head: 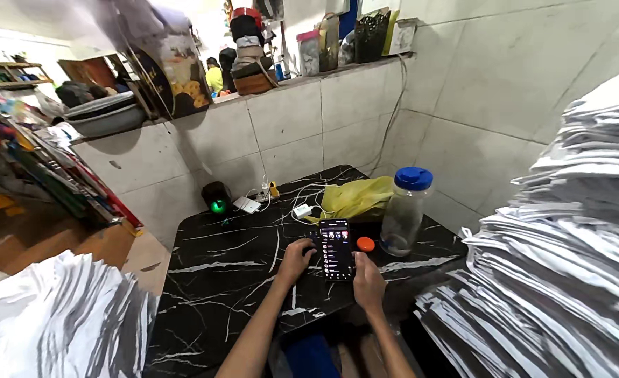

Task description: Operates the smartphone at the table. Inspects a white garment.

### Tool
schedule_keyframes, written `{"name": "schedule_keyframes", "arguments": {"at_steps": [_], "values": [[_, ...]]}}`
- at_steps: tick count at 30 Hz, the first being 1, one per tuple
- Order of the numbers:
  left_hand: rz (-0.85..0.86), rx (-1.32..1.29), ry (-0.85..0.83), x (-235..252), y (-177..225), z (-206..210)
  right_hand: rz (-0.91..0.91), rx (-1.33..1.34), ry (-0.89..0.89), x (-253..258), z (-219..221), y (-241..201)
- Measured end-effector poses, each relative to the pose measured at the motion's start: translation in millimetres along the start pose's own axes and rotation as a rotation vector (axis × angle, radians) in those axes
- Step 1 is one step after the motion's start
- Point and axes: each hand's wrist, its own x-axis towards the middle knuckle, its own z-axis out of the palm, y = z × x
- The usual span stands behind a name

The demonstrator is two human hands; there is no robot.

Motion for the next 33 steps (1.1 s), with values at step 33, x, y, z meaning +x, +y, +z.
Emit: {"name": "schedule_keyframes", "arguments": {"at_steps": [33], "values": [[-0.13, 0.166, -0.005, -1, 6, 8, 0.013, -0.128, 0.023, 2, 3, -5]]}}
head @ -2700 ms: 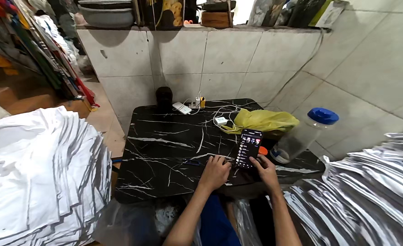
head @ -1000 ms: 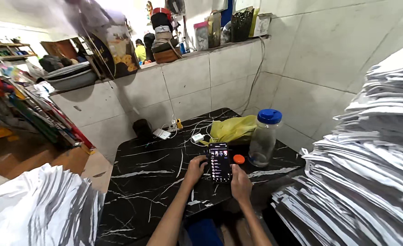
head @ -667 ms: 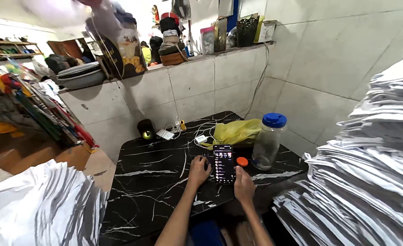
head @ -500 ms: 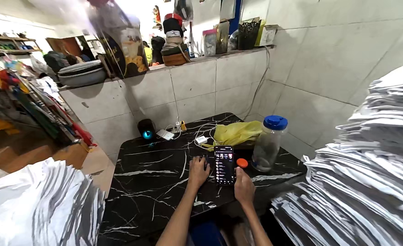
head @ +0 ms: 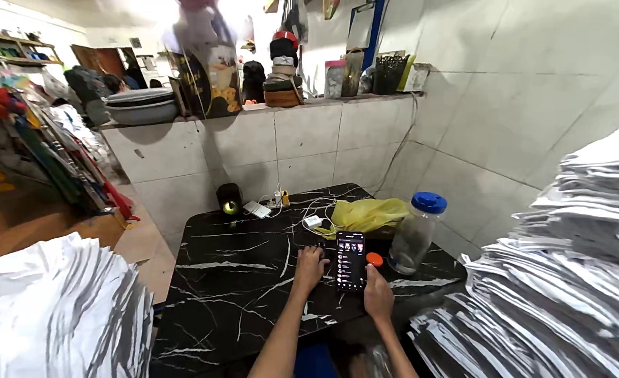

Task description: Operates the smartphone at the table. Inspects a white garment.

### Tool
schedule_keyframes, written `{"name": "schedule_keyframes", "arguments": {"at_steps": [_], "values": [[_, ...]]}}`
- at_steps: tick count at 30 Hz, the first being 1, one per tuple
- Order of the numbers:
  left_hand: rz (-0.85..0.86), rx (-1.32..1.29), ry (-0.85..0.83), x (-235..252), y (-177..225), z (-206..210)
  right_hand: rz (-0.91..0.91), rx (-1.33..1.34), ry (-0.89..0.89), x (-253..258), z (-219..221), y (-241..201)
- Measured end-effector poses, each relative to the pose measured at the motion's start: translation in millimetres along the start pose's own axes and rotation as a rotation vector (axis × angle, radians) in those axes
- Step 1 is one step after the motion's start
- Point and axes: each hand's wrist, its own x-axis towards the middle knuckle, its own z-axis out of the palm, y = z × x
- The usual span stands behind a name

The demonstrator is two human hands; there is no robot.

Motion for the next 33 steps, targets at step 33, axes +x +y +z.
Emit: {"name": "schedule_keyframes", "arguments": {"at_steps": [33], "values": [[0.061, -0.096, -0.062, -3.2, -2.4, 3.4, -0.033, -0.022, 0.027, -2.3, 3.6, 0.7]]}}
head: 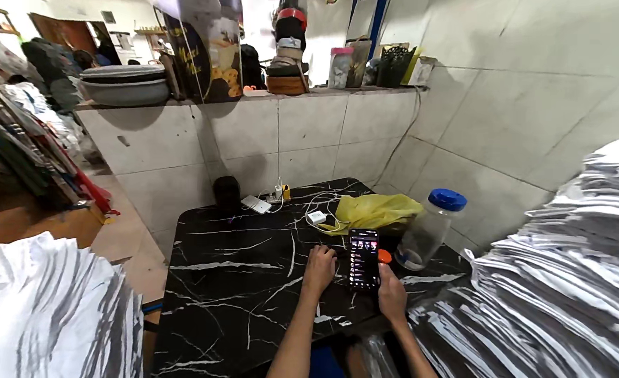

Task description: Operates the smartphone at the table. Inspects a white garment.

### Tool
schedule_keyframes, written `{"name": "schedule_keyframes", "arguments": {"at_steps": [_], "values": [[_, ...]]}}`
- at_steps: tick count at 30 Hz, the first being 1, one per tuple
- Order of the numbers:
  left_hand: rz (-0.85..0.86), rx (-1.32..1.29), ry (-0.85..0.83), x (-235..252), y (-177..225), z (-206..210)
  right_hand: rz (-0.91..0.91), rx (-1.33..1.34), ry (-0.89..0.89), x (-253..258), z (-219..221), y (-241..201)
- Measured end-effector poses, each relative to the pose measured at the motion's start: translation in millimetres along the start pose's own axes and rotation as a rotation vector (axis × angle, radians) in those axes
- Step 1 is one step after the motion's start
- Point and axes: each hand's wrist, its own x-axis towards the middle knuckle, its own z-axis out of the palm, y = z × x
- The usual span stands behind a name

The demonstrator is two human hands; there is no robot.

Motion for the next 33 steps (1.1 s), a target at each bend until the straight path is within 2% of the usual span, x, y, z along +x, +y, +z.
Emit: {"name": "schedule_keyframes", "arguments": {"at_steps": [7, 16, 24, 27, 28, 31, 33], "values": [[0.045, 0.039, 0.081, -2, 2, 1, -0.156, 0.085, 0.142, -4, 12, 11], [0.149, -0.087, 0.441, -12, 9, -7, -0.118, 0.064, 0.131, -2, 9, 8], [0.162, -0.175, 0.499, -22, 7, -8, -0.137, 0.048, 0.125, -2, 11, 2], [0.139, -0.192, 0.413, -41, 7, -19, -0.136, 0.045, 0.125, -2, 11, 1], [0.123, -0.18, 0.332, -51, 5, -26, -0.13, 0.045, 0.122, -3, 11, 0], [0.047, -0.095, -0.093, -87, -4, -72, -0.128, 0.059, 0.118, -3, 11, 3], [0.018, -0.001, -0.215, -121, -11, -118, -0.163, 0.076, 0.098, -4, 10, 5]]}}
